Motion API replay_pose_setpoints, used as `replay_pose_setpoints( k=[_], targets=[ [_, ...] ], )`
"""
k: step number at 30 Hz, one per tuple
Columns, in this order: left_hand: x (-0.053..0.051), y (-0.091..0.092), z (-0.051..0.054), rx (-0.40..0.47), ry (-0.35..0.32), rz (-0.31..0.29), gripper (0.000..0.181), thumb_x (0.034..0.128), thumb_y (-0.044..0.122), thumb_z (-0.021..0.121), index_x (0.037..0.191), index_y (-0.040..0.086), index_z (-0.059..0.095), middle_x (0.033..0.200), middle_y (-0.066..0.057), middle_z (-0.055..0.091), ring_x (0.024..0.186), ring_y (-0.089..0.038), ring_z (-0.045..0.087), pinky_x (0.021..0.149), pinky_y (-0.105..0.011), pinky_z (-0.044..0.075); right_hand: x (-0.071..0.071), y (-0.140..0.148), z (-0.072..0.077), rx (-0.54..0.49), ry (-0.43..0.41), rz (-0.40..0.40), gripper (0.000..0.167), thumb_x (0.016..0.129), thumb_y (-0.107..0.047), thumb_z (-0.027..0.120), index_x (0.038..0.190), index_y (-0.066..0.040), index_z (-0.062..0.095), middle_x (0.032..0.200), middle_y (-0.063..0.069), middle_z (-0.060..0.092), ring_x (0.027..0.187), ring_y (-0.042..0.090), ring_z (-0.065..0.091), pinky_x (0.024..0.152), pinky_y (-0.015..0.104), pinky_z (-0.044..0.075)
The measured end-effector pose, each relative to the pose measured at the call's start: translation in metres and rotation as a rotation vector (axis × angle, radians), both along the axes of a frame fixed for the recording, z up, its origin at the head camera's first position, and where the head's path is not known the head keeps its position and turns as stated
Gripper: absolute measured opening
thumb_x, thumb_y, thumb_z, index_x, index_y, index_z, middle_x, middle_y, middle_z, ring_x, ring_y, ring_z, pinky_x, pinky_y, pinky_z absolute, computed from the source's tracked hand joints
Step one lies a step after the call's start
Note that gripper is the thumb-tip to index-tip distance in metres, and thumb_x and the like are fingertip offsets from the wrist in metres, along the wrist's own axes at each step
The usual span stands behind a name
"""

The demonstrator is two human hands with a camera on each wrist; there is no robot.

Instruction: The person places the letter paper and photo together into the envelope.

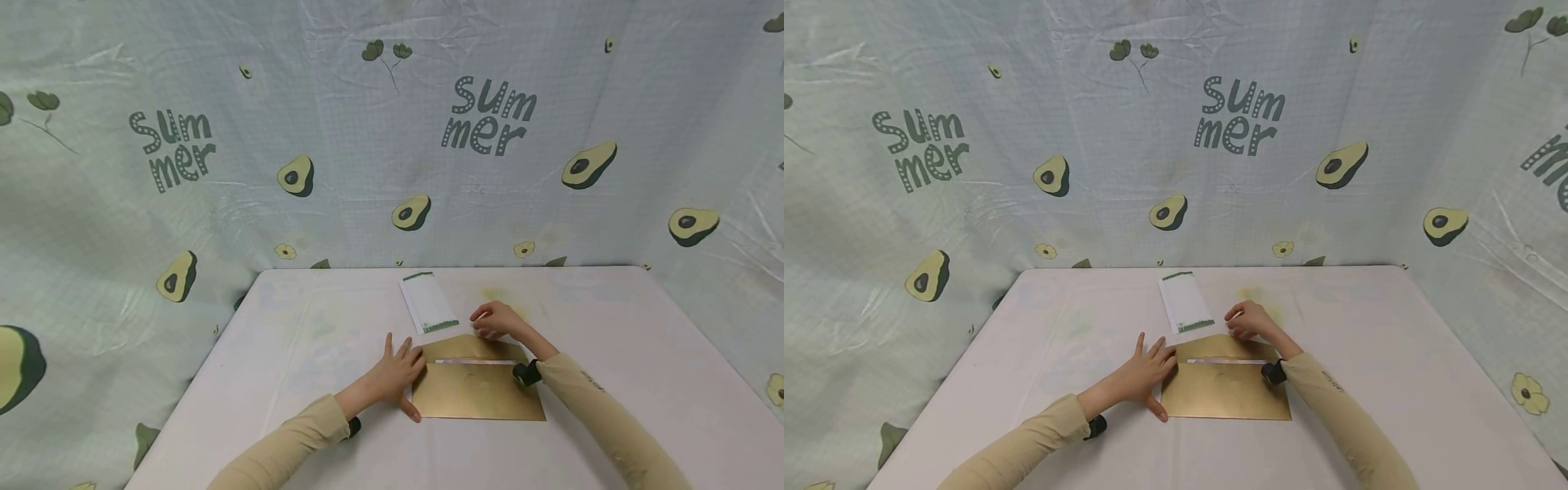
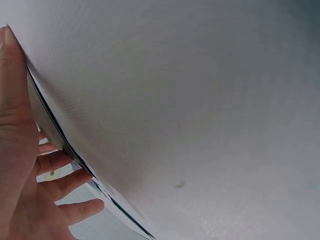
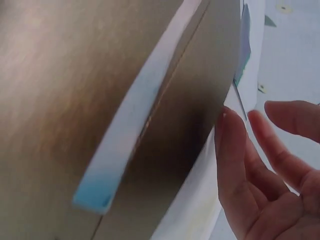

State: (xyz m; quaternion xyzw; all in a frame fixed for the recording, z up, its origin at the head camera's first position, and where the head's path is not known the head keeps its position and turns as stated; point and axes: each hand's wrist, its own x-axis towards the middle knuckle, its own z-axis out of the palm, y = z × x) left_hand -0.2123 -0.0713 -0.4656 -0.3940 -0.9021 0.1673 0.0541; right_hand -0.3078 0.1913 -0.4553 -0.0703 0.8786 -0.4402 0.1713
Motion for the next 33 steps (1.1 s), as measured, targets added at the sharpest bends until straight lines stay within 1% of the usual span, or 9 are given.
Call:
replay_pose_setpoints(
  k=[4,7,13,18,24,27,33],
  targets=[
    [0.0,0.0,0.001,0.0,0.002,-0.003,0.1,0.0511,0.083,0.051,0.122,0.013,0.039,0.132,-0.007,0.039,0.127,-0.035,0.035,0.094,-0.063,0.027,-0.002,-0.005,-0.001,-0.008,0.013,-0.049,0.026,0.083,-0.01,0.056,0.105,0.005,0.059,0.097,0.02,0.063,0.067,0.012,0.06,0.056,0.028,0.051],
    [-0.001,0.0,0.001,-0.001,-0.001,-0.001,0.1,0.051,0.083,0.051,0.122,0.014,0.039,0.132,-0.007,0.039,0.127,-0.035,0.035,0.094,-0.063,0.027,-0.003,-0.009,0.0,-0.016,0.023,-0.071,0.026,0.084,-0.011,0.056,0.105,0.005,0.058,0.103,0.023,0.061,0.069,0.012,0.061,0.057,0.028,0.052],
    [-0.001,0.001,0.001,0.013,-0.019,0.008,0.102,0.0492,0.082,0.054,0.124,0.013,0.038,0.132,-0.007,0.04,0.127,-0.035,0.035,0.094,-0.063,0.027,-0.007,-0.015,-0.001,-0.013,0.038,-0.103,0.029,0.084,-0.013,0.057,0.108,0.004,0.056,0.11,0.025,0.058,0.073,0.016,0.064,0.06,0.031,0.053],
    [-0.001,0.001,0.002,0.017,-0.021,0.007,0.102,0.0492,0.081,0.055,0.123,0.013,0.039,0.132,-0.008,0.04,0.127,-0.035,0.035,0.094,-0.063,0.028,-0.012,-0.019,-0.004,0.006,0.051,-0.127,0.034,0.084,-0.017,0.059,0.111,0.004,0.054,0.109,0.025,0.058,0.074,0.019,0.063,0.06,0.031,0.053],
    [0.0,0.0,0.003,0.016,-0.015,0.001,0.101,0.0496,0.081,0.054,0.122,0.013,0.039,0.131,-0.008,0.041,0.126,-0.035,0.036,0.093,-0.063,0.028,-0.019,-0.024,-0.007,0.03,0.061,-0.162,0.039,0.082,-0.019,0.061,0.113,0.003,0.053,0.102,0.024,0.059,0.069,0.019,0.061,0.057,0.03,0.052],
    [0.0,0.0,0.002,0.02,-0.018,0.0,0.102,0.0496,0.081,0.055,0.123,0.013,0.039,0.132,-0.008,0.041,0.126,-0.035,0.036,0.093,-0.063,0.028,-0.019,-0.027,-0.006,0.036,0.067,-0.158,0.041,0.082,-0.02,0.062,0.113,0.004,0.052,0.102,0.024,0.057,0.07,0.02,0.061,0.057,0.031,0.052],
    [0.0,-0.001,-0.001,0.034,-0.012,-0.003,0.102,0.0486,0.081,0.055,0.123,0.013,0.039,0.131,-0.008,0.041,0.126,-0.035,0.036,0.093,-0.063,0.028,-0.02,-0.03,-0.006,0.047,0.053,-0.165,0.042,0.08,-0.021,0.064,0.113,0.002,0.051,0.104,0.023,0.055,0.076,0.024,0.06,0.058,0.03,0.052]
  ],
)
